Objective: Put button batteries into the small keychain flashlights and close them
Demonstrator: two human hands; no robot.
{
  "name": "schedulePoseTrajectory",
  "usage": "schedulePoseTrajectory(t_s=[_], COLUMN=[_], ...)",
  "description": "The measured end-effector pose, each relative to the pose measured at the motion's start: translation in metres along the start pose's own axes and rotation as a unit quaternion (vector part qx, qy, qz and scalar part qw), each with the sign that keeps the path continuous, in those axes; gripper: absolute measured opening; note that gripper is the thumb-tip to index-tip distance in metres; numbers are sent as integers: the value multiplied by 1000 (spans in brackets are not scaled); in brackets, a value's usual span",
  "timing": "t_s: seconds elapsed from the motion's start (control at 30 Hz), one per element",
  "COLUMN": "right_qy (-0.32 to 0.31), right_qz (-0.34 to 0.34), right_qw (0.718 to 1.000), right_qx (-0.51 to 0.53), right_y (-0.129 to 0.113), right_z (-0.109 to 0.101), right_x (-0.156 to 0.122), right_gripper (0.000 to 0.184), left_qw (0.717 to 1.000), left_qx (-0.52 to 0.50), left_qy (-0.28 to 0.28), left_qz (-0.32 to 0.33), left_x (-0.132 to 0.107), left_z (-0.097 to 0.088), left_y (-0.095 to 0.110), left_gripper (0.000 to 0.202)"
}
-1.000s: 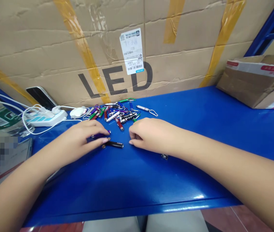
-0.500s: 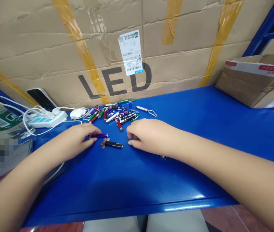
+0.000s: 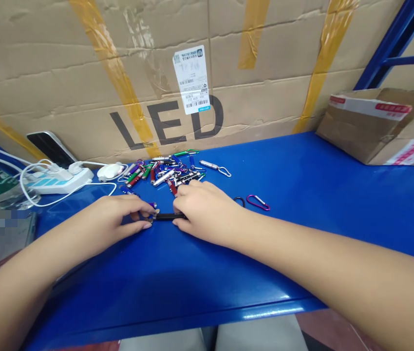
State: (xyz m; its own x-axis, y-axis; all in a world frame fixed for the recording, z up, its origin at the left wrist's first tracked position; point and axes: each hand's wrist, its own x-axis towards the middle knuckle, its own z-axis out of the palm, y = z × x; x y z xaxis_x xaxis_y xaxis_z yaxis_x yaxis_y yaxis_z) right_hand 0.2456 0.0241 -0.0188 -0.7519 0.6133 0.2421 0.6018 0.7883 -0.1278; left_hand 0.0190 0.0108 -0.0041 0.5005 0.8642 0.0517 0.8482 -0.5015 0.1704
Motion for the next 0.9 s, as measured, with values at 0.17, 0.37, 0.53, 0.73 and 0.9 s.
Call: schedulePoseTrajectory(t_s=[0.17,0.37,0.53,0.73,0.9], right_qy=[-8,0,-1,-18,-20], right_qz=[17,9,0,7,5], right_qw=[1000,1000,1000,1000,999], right_qx=[2,12,16,22,26], right_y=[13,13,12,12,11], right_z=[-6,-9,-7,-7,-7], right_x=[-5,-6,-7,-7,-6], right_gripper=[16,20,18,18,18], left_qw=[999,996,995,997,996], left_qx=[-46,-81,-61,-60,-69], left_qy=[9,12,43,33,38], left_qz=[-11,-34,-60,-47,-45], left_x=[1,-1,2,8,8], left_z=[1,-5,-8,1,0], left_y=[-3,4,6,4,8], left_gripper=[21,24,28,24,24])
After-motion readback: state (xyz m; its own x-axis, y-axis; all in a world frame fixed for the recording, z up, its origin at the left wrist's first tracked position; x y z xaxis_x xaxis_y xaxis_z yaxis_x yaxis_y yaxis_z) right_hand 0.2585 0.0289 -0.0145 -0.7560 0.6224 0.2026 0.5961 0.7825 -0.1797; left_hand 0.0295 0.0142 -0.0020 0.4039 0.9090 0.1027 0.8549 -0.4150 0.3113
